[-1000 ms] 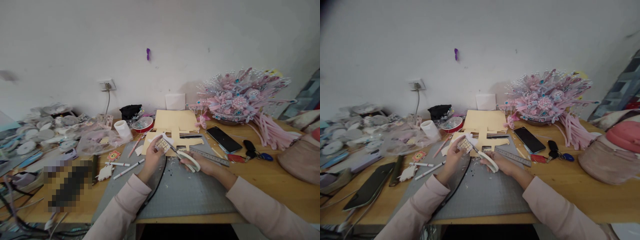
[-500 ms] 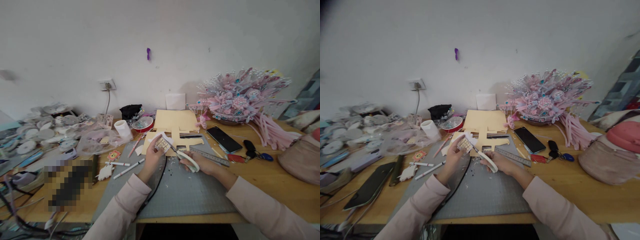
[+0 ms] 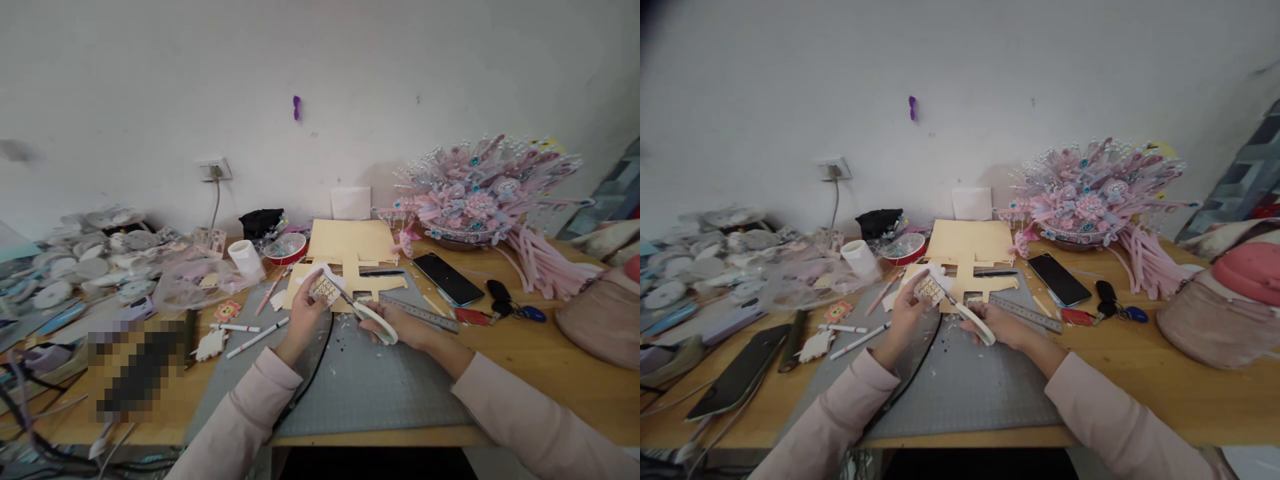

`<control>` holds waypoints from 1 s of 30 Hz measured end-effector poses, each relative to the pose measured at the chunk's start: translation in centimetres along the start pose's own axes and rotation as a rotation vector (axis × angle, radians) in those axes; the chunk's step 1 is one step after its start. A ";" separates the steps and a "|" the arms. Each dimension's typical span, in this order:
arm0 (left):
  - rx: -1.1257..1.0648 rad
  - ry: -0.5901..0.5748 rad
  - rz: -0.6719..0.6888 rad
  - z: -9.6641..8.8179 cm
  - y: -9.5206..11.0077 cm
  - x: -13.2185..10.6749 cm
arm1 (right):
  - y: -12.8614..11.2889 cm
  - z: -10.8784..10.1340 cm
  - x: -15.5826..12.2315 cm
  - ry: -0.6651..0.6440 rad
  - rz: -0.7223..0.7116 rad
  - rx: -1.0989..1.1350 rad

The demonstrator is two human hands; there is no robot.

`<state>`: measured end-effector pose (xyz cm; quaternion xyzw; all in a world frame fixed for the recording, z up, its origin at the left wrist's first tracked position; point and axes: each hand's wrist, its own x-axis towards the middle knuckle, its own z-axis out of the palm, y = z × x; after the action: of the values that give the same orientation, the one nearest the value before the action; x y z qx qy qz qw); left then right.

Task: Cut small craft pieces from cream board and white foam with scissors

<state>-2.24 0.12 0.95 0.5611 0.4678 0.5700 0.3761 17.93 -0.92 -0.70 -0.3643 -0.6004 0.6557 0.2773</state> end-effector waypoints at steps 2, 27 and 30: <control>-0.007 0.012 0.005 0.0 0.0 0.0 | 0.2 -0.1 0.1 -0.001 -0.008 -0.002; -0.072 -0.044 0.042 0.2 0.2 -0.5 | 0.0 0.5 -0.2 0.064 -0.073 0.278; -0.075 -0.059 0.035 0.3 0.1 -0.6 | -0.1 0.7 0.0 0.079 -0.058 0.250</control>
<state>-1.91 -0.46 0.88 0.5713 0.4250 0.5769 0.4003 17.35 -1.27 -0.62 -0.3349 -0.5128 0.7022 0.3630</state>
